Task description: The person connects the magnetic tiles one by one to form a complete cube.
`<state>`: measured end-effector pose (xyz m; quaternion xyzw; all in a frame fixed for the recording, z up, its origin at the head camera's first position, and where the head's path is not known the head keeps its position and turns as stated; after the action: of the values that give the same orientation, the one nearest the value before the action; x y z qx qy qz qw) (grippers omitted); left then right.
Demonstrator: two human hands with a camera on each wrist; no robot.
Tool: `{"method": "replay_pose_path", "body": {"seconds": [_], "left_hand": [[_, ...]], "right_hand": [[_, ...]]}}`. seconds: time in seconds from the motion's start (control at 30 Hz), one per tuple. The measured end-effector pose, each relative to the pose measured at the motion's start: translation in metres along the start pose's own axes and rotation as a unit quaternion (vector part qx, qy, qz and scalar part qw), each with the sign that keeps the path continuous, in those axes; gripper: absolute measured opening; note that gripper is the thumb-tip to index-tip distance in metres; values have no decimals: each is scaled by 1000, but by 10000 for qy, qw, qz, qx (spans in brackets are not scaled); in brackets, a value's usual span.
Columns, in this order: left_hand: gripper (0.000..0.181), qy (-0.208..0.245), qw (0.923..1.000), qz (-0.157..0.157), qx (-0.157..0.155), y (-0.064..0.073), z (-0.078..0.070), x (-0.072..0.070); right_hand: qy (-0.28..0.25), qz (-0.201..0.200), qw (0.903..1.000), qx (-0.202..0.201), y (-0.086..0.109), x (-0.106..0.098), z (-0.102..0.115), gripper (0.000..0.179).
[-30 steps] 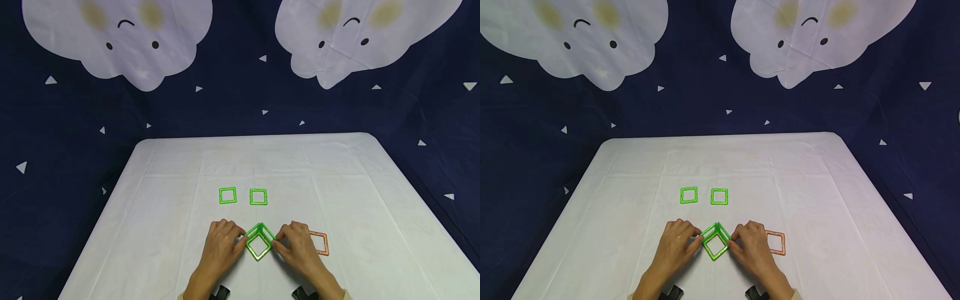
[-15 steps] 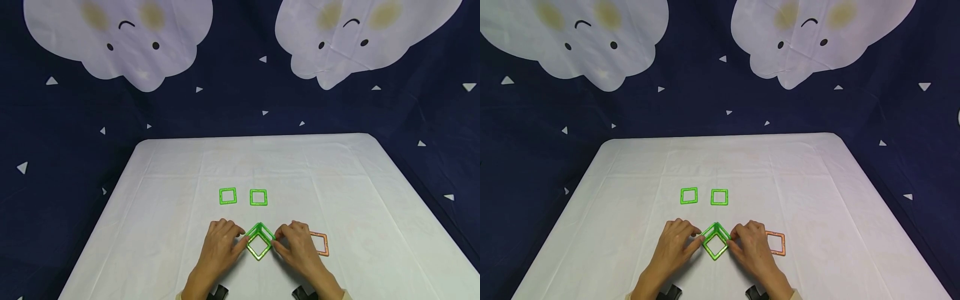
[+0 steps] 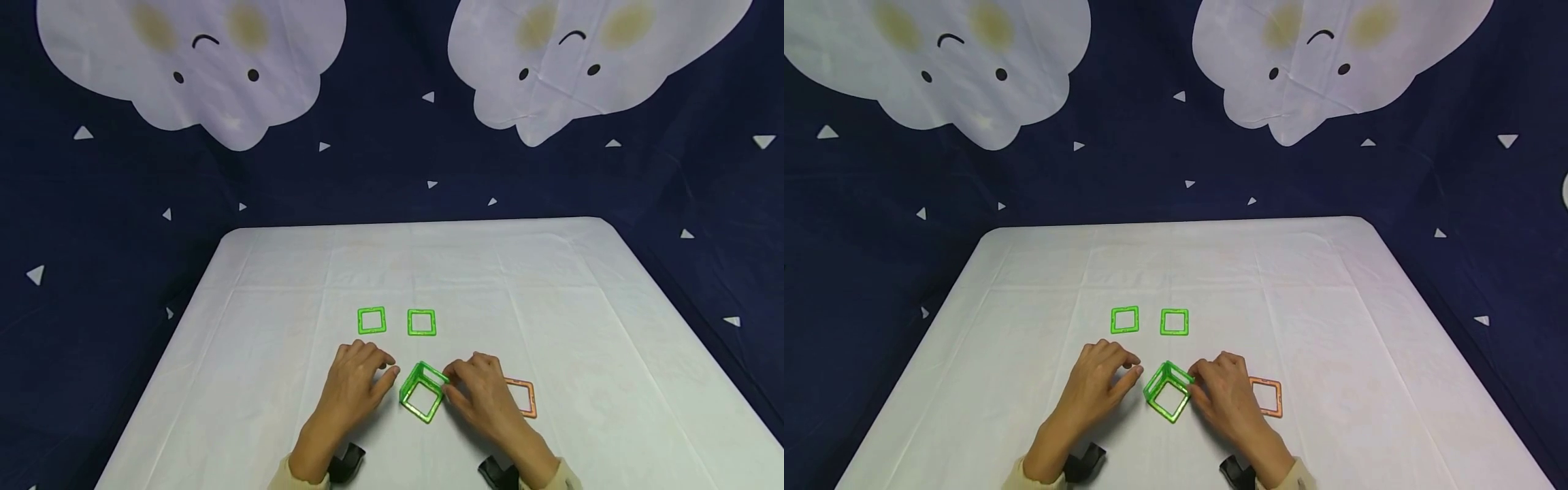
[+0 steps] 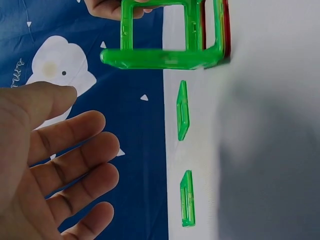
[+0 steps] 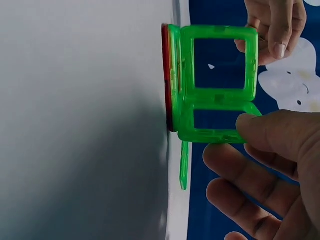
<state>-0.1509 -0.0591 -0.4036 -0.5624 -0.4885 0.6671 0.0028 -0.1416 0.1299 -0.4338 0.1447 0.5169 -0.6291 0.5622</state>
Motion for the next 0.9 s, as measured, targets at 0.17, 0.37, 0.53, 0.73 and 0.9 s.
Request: {"method": "replay_pose_path", "body": {"seconds": [0.17, 0.37, 0.53, 0.73, 0.9], "left_hand": [[8, 161, 9998, 77, -13, -5, 6, 3], [8, 338, 9993, 173, -6, -9, 10, 10], [7, 332, 9992, 203, 58, -12, 10, 14], [8, 358, 9986, 401, 22, -16, 9, 20], [10, 466, 9968, 647, -63, -18, 8, 26]], "right_hand": [[23, 143, 9998, -149, -9, 3, -2, 26], [-3, 119, 9994, -313, -17, 4, -3, 28], [75, 219, 9993, -285, -22, 8, -3, 28], [70, 275, 9990, -339, -26, 10, -3, 28], [18, 316, 9986, -418, -28, 12, -1, 26]]}}
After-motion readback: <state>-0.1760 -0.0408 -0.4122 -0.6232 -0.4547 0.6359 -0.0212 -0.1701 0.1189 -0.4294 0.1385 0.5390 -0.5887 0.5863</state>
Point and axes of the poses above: each hand's wrist, its own y-axis away from the middle knuckle, its own x-axis out of the palm, z = x × y, the point moved 7 cm from there along -y, towards the middle knuckle, and after that the axes turned 15 degrees about x, right-handed, at the moved point
